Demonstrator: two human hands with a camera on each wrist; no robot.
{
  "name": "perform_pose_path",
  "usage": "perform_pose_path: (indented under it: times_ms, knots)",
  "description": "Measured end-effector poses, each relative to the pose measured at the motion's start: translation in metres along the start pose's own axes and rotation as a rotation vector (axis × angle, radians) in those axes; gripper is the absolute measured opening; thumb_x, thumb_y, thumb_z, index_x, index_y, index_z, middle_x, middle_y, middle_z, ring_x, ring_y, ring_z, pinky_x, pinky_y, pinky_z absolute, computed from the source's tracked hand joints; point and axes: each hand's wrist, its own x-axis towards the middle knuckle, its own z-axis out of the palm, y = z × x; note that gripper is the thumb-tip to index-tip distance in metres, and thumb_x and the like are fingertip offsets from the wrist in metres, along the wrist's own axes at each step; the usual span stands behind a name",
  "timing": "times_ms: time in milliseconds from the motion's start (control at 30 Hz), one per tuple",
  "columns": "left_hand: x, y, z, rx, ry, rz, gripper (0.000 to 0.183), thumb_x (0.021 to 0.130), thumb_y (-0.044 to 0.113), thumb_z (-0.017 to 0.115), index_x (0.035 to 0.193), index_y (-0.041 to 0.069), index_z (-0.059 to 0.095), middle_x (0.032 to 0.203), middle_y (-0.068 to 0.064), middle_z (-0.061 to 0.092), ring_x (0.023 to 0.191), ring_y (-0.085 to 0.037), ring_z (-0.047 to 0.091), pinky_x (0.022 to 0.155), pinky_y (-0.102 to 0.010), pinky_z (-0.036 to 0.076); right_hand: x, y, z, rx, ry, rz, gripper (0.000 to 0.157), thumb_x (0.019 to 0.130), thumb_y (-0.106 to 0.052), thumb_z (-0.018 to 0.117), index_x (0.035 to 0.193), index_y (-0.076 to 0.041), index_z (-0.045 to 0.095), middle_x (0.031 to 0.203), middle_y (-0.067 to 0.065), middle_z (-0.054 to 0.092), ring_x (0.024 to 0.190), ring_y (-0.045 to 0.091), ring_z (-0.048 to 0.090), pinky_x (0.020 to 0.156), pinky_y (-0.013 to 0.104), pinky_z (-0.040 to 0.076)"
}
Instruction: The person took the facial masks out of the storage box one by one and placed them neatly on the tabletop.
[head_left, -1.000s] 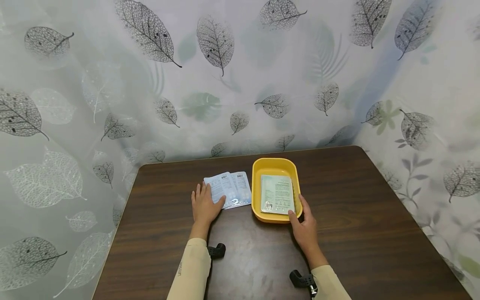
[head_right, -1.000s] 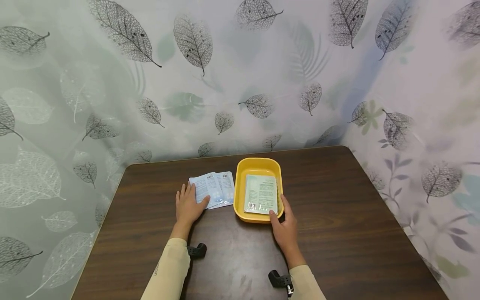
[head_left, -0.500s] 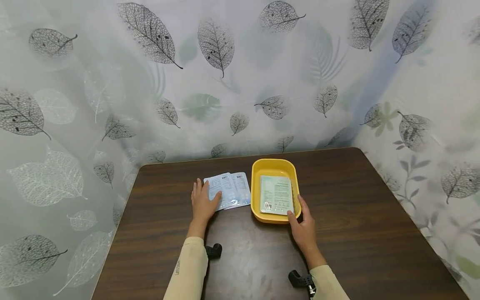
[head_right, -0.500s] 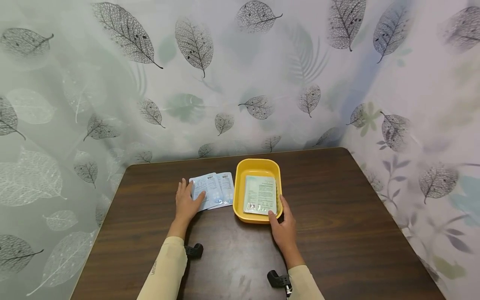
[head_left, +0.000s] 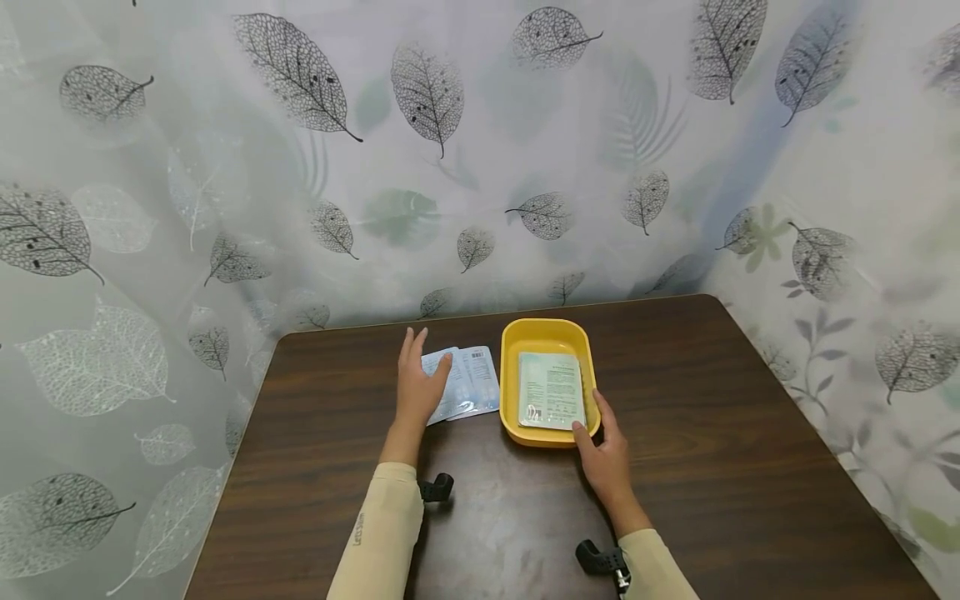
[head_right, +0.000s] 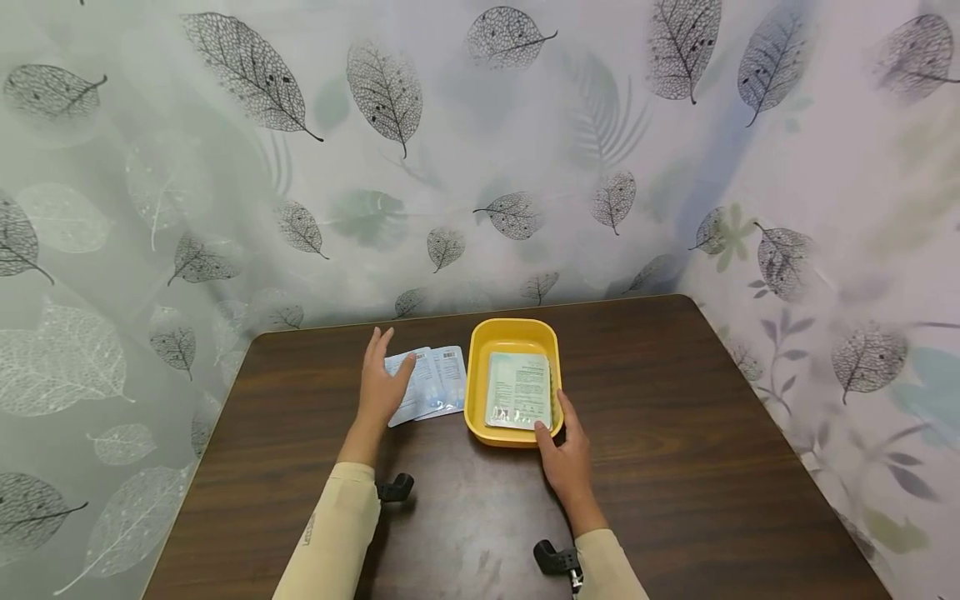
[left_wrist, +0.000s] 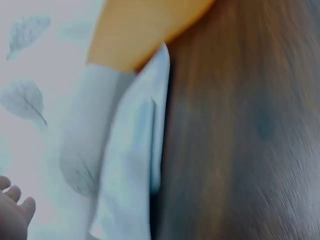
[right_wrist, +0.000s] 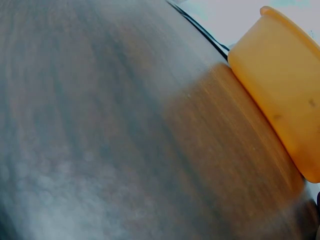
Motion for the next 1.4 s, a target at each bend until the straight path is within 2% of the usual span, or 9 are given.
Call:
perform_pose_path:
  times_ms: [300,500,600,733,867,1033,1167,1300,1400]
  knots:
    - [-0.006,0.046,0.020,-0.064,-0.041,0.094,0.067,0.099,0.036,0.062,0.159,0.023,0.036,0.172,-0.003,0.019,0.157,-0.033,0.024,0.122,-0.063,0.027,0.000,0.000,0.001,0.008,0.000,0.004,0.065,0.100,-0.021,0.063,0.160,-0.025,0.036,0.162,0.010,0.041,0.149,0.028,0.040,0.121,0.054,0.032]
    - [-0.014,0.062,0.051,-0.082,-0.096,0.166,0.064,0.101,0.035,0.057,0.160,0.024,0.034,0.171,-0.003,0.022,0.157,-0.030,0.026,0.123,-0.060,0.027,0.001,0.001,0.000,0.011,-0.004,0.001,0.064,0.101,-0.021,0.062,0.160,-0.023,0.036,0.162,0.013,0.041,0.149,0.030,0.040,0.120,0.055,0.031]
    - [-0.019,0.066,0.070,-0.110,-0.123,0.166,0.062,0.102,0.035,0.053,0.160,0.024,0.034,0.171,-0.003,0.024,0.157,-0.028,0.027,0.125,-0.057,0.026,0.002,0.001,-0.002,0.010,-0.001,-0.007,0.065,0.100,-0.021,0.063,0.159,-0.024,0.037,0.162,0.013,0.042,0.149,0.030,0.040,0.120,0.056,0.031]
    - [-0.028,0.068,0.094,-0.142,-0.157,0.149,0.061,0.102,0.032,0.052,0.160,0.021,0.035,0.170,-0.007,0.026,0.157,-0.028,0.027,0.126,-0.053,0.025,0.001,0.002,-0.001,-0.007,0.011,-0.021,0.065,0.100,-0.022,0.064,0.159,-0.025,0.038,0.161,0.012,0.044,0.147,0.031,0.043,0.120,0.056,0.033]
    - [-0.035,0.067,0.111,-0.141,-0.229,0.128,0.061,0.103,0.031,0.050,0.160,0.017,0.034,0.169,-0.013,0.025,0.157,-0.028,0.025,0.127,-0.053,0.023,0.001,0.003,0.001,-0.014,0.013,-0.028,0.064,0.100,-0.022,0.063,0.159,-0.023,0.037,0.160,0.014,0.044,0.146,0.034,0.044,0.119,0.058,0.034]
    - [-0.037,0.069,0.122,-0.062,-0.335,0.088,0.062,0.106,0.039,0.045,0.162,0.017,0.030,0.171,-0.015,0.019,0.158,-0.031,0.021,0.126,-0.056,0.023,0.002,0.002,0.003,-0.007,0.018,-0.037,0.064,0.100,-0.022,0.063,0.159,-0.021,0.038,0.160,0.015,0.044,0.146,0.036,0.044,0.118,0.059,0.033]
    - [-0.035,0.071,0.128,-0.006,-0.394,0.014,0.062,0.107,0.044,0.043,0.163,0.020,0.029,0.172,-0.016,0.013,0.159,-0.034,0.017,0.125,-0.060,0.022,0.003,0.001,0.003,0.003,0.025,-0.036,0.063,0.100,-0.020,0.064,0.158,-0.022,0.039,0.159,0.014,0.046,0.145,0.033,0.045,0.118,0.056,0.035]
    - [-0.035,0.073,0.133,0.109,-0.439,-0.053,0.065,0.105,0.050,0.043,0.162,0.022,0.030,0.171,-0.021,0.009,0.159,-0.039,0.013,0.126,-0.061,0.020,0.002,-0.001,0.003,0.010,0.022,-0.042,0.063,0.100,-0.019,0.063,0.158,-0.021,0.039,0.159,0.015,0.046,0.145,0.033,0.045,0.117,0.056,0.034]
    - [-0.036,0.072,0.135,0.205,-0.466,-0.097,0.070,0.103,0.056,0.045,0.162,0.023,0.030,0.171,-0.024,0.006,0.159,-0.042,0.010,0.126,-0.061,0.018,-0.002,-0.001,0.003,0.015,0.015,-0.039,0.063,0.101,-0.020,0.063,0.159,-0.021,0.038,0.158,0.016,0.046,0.144,0.034,0.046,0.115,0.050,0.037]
